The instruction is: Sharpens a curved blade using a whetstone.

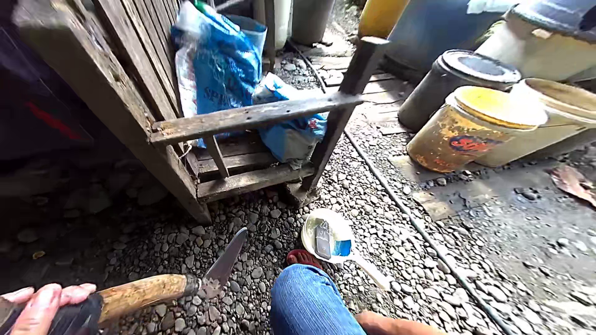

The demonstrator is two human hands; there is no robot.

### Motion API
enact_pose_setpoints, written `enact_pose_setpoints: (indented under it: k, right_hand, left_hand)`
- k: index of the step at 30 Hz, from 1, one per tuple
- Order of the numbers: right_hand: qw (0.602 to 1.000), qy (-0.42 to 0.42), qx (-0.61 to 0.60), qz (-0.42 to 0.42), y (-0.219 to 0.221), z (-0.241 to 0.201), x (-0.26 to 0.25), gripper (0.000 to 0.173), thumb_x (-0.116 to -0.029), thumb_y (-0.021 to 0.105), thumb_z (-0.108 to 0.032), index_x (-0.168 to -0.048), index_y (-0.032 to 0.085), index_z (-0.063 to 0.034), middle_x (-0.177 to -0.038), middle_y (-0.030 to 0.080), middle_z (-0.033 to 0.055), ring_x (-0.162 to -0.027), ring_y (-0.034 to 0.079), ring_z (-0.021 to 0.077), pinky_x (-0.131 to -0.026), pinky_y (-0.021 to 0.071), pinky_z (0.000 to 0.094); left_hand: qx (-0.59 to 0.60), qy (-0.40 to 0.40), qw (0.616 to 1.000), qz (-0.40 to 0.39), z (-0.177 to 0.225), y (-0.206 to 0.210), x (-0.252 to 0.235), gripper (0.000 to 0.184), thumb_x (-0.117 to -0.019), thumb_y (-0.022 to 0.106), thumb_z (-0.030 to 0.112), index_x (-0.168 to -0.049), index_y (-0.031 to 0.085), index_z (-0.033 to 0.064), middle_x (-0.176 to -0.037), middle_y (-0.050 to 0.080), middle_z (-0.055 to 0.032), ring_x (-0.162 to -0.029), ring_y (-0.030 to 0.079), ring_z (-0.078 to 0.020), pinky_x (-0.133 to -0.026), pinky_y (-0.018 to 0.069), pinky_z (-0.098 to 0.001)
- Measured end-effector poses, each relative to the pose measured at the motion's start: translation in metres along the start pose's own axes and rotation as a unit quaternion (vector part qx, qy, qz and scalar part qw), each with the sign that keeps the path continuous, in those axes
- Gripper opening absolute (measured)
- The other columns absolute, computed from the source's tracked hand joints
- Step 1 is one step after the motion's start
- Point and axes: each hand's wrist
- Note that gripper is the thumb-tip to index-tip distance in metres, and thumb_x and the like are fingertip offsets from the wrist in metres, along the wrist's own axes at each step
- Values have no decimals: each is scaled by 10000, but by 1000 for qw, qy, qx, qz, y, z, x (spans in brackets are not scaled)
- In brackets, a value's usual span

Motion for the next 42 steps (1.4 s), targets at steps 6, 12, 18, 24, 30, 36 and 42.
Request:
enact_pose_setpoints:
  k: [6, 12, 18, 24, 30, 36, 42]
  right_hand:
    - [975, -94, 93, 176, -63, 41, -51, 379, -1043, 585, -276, -1106, 696, 82, -1051, 704, 280, -978, 683, 424, -913, 501, 617]
    - [938, -84, -74, 327, -105, -2, -73, 418, -1068, 541, -292, -1290, 639, 48, -1336, 620, 289, -1295, 570, 417, -1090, 418, 574]
    - [940, 6, -144, 310, -113, -18, -126, 637, -1032, 593, -429, -1383, 523, 98, -1411, 561, 306, -1356, 538, 406, -1107, 438, 539]
    - [935, 53, -165, 308, -114, -26, -143, 749, -984, 635, -352, -1485, 348, 125, -1438, 533, 307, -1341, 559, 377, -1090, 465, 487]
    - [900, 8, -273, 339, -141, 6, -127, 352, -972, 648, -267, -1100, 697, 57, -1075, 684, 251, -989, 651, 371, -846, 499, 569]
    - [861, -252, -239, 372, -159, -7, -4, 612, -882, 636, -48, -1480, 502, -31, -1198, 666, 262, -1010, 665, 341, -888, 518, 540]
    - [827, -357, 15, 435, -189, -148, -32, 780, -878, 707, -102, -1571, 366, 7, -1520, 475, 287, -1424, 459, 414, -1195, 352, 513]
  left_hand:
    - [43, 19, 987, 157, 22, 10, 14, 167, -1054, 435, 51, -957, 545, 131, -629, 610, 98, -560, 651, -67, -590, 604, -234]
    - [43, -57, 968, 242, 33, 49, 14, 64, -1051, 576, 145, -992, 556, 134, -664, 576, 85, -556, 618, -49, -578, 584, -221]
    - [10, -65, 967, 246, 39, 108, -14, 101, -1025, 635, 146, -1022, 548, 96, -674, 577, 42, -550, 617, -74, -547, 578, -245]
    - [19, -81, 960, 268, 11, 145, -41, 145, -1009, 659, 124, -1068, 538, 71, -688, 581, 13, -551, 621, -90, -544, 579, -253]
    - [28, -123, 954, 273, -23, 159, -63, 198, -1005, 676, 148, -1111, 534, 60, -717, 574, 8, -570, 616, -82, -553, 573, -253]
    - [14, -116, 958, 261, -42, 158, -74, 182, -1000, 673, 115, -1103, 547, 33, -706, 579, 4, -557, 612, -74, -546, 569, -239]
    - [10, -97, 969, 228, -46, 157, -71, 238, -964, 703, 53, -1130, 542, -4, -737, 613, -21, -595, 640, -81, -598, 584, -244]
Point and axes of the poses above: each hand's wrist, its own x-axis away from the middle knuckle, its own y-axis out of the palm, z = x × y
